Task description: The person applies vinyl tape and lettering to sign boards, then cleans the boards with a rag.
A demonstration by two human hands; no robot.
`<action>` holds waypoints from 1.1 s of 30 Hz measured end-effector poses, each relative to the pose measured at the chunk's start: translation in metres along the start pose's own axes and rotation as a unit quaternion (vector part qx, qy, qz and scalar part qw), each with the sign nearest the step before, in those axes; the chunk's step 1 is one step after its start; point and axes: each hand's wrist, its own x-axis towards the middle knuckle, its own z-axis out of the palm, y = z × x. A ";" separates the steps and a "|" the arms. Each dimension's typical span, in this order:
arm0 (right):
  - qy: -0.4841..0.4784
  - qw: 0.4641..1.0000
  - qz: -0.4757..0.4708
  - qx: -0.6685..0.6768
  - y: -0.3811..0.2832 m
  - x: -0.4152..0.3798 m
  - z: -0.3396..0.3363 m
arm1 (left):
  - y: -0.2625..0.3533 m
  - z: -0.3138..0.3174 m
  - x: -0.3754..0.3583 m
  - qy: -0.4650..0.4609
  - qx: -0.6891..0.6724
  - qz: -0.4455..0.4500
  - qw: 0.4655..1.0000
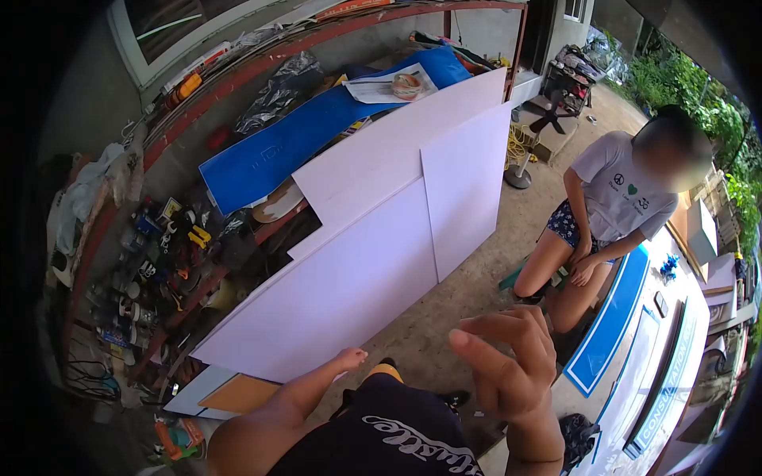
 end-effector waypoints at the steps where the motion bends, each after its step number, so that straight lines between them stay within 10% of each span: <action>1: -0.002 0.999 -0.016 0.038 -0.026 0.033 0.008 | -0.023 -0.014 0.001 0.008 -0.022 -0.017 1.000; 9: -0.052 0.993 -0.045 0.097 -0.058 0.102 0.127 | -0.130 -0.059 -0.014 0.102 -0.182 -0.087 0.974; 18: -0.465 0.875 0.119 0.059 0.051 -0.042 0.233 | -0.179 -0.021 -0.035 0.205 -0.298 -0.096 0.927; 25: -0.510 0.845 0.096 0.130 0.068 -0.052 0.254 | -0.159 -0.015 -0.053 0.154 -0.153 -0.121 0.968; 33: -0.468 0.877 0.000 0.105 0.099 -0.048 0.239 | -0.077 -0.040 0.011 0.214 -0.349 -0.058 0.910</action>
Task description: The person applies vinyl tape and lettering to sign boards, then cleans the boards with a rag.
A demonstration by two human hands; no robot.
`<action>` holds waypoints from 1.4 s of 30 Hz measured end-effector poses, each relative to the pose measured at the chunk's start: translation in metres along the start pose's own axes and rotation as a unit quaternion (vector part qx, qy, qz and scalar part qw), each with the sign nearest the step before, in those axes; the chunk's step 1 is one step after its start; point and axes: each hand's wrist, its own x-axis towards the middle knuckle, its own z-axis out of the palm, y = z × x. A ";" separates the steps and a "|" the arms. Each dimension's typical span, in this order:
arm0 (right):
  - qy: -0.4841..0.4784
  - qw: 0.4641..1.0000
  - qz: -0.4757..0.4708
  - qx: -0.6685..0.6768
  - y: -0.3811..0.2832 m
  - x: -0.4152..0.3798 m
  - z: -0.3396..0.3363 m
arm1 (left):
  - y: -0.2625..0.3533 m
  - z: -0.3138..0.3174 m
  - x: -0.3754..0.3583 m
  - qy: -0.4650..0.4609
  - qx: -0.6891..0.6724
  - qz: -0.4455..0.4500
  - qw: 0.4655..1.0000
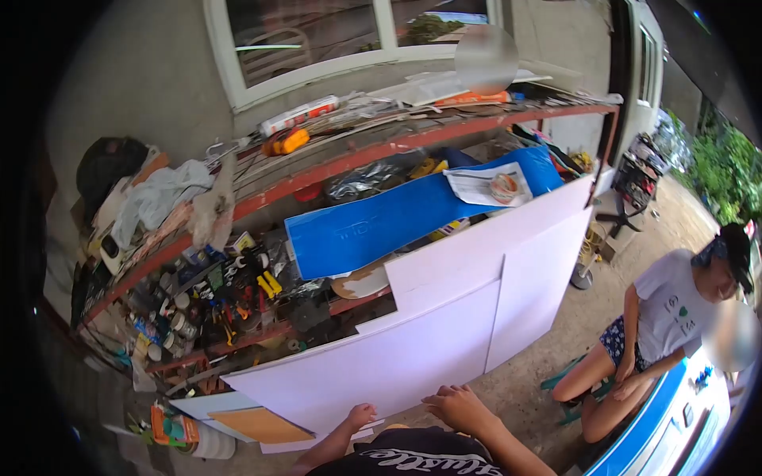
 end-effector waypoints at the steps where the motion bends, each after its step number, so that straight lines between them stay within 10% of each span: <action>1: -0.011 1.000 0.007 -0.014 0.005 -0.008 0.003 | 0.009 0.006 0.003 -0.005 -0.001 0.021 1.000; 5: -0.024 0.998 0.050 -0.006 0.013 -0.036 0.023 | 0.068 0.021 -0.025 -0.076 -0.012 -0.034 0.996; 7: -0.036 0.995 0.094 0.008 0.005 -0.046 0.020 | 0.021 0.010 0.017 -0.176 0.197 0.061 0.962; 15: 0.096 0.952 0.290 0.032 -0.039 -0.094 0.070 | 0.019 -0.032 0.091 -0.404 0.550 0.330 0.653; 17: 0.108 0.931 0.345 0.054 -0.061 -0.107 0.085 | 0.043 -0.033 0.127 -0.435 0.562 0.492 0.503; 19: 0.128 0.911 0.385 0.079 -0.084 -0.118 0.100 | 0.082 -0.019 0.140 -0.368 0.404 0.006 0.838; 23: 0.142 0.881 0.439 0.104 -0.121 -0.143 0.116 | 0.159 0.034 0.120 -0.290 0.310 -0.053 0.904; 36: 0.232 0.854 0.461 0.074 -0.138 -0.258 0.128 | 0.136 0.189 -0.044 -0.473 0.396 0.055 0.785; 42: 0.220 0.808 0.540 0.087 -0.143 -0.374 0.137 | 0.085 0.198 -0.046 -0.557 0.528 0.290 0.572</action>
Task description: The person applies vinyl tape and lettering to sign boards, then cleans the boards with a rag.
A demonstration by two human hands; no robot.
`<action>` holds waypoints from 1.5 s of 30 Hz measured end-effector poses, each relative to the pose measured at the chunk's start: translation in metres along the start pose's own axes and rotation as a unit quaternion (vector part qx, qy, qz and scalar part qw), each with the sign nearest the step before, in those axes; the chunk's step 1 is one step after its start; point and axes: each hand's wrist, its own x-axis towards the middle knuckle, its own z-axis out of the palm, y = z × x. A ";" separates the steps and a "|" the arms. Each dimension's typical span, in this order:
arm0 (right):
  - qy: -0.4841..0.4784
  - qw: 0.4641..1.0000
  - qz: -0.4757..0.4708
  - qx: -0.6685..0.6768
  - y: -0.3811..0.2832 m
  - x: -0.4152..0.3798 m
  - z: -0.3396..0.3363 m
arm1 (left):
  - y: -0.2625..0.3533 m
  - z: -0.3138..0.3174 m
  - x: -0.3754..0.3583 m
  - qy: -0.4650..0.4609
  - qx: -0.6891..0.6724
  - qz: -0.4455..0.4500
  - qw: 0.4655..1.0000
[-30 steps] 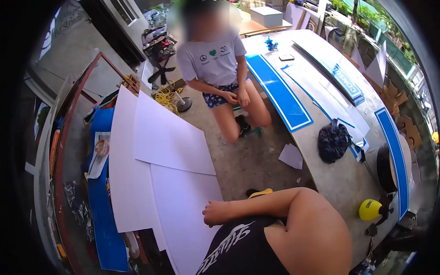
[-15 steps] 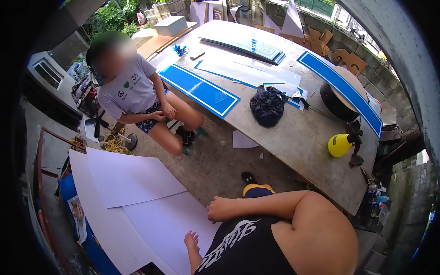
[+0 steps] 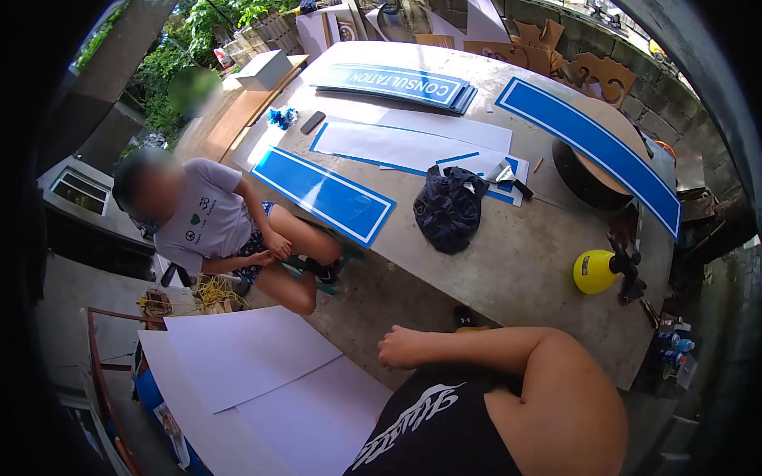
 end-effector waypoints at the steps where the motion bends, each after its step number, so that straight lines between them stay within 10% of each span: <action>1: 0.013 1.000 0.009 0.001 0.017 -0.007 -0.003 | 0.016 -0.004 0.005 0.000 -0.010 -0.011 1.000; 7: 0.059 0.997 0.057 0.003 0.076 -0.036 -0.032 | 0.117 -0.030 0.059 0.039 -0.248 -0.214 0.944; 31: 0.150 0.923 0.336 0.111 -0.002 0.044 -0.022 | 0.171 -0.215 0.338 -0.098 -0.109 -0.079 0.986; 45: 0.160 0.914 0.360 0.092 -0.006 0.094 -0.031 | 0.124 -0.223 0.324 -0.166 -0.087 -0.103 0.977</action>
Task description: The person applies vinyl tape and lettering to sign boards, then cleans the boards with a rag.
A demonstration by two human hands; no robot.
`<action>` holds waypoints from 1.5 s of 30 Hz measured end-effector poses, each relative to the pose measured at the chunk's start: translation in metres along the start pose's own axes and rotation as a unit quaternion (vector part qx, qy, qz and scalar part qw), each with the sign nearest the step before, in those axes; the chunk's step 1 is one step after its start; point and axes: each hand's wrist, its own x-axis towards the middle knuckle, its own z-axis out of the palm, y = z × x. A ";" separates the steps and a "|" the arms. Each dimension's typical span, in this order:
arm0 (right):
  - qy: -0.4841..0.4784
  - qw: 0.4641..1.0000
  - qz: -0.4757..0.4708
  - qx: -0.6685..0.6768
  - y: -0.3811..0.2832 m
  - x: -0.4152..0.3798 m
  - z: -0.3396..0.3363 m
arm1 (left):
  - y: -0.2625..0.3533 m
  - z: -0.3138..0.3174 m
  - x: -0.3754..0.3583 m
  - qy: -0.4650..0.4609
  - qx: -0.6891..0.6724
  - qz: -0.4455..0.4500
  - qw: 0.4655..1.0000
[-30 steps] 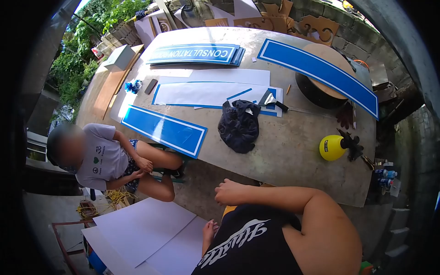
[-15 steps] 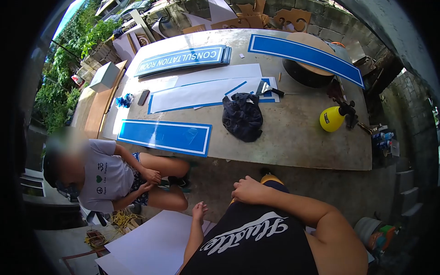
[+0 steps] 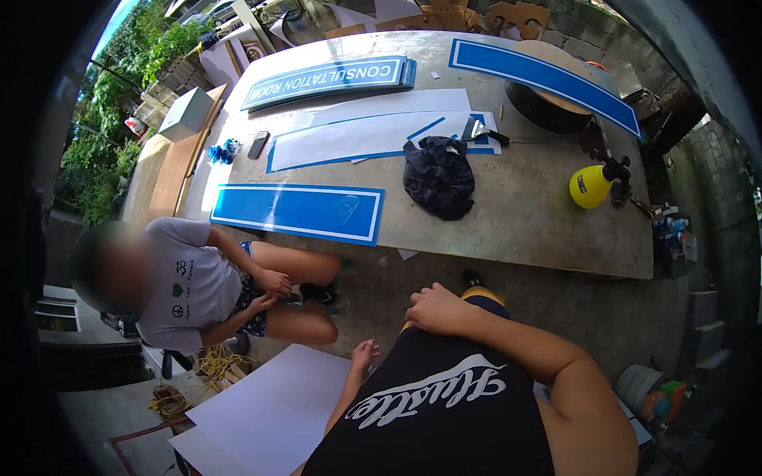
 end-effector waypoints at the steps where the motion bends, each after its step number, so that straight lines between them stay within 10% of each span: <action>1: -0.001 1.000 0.003 0.002 -0.001 0.000 0.001 | -0.007 -0.001 -0.002 -0.002 0.002 -0.007 1.000; 35: 0.032 0.994 0.068 0.082 0.131 -0.092 -0.029 | 0.101 0.103 0.016 0.012 0.057 0.027 0.998; 45: 0.230 0.904 0.348 0.093 0.327 -0.270 -0.073 | 0.112 0.226 0.006 -0.049 0.125 0.067 0.989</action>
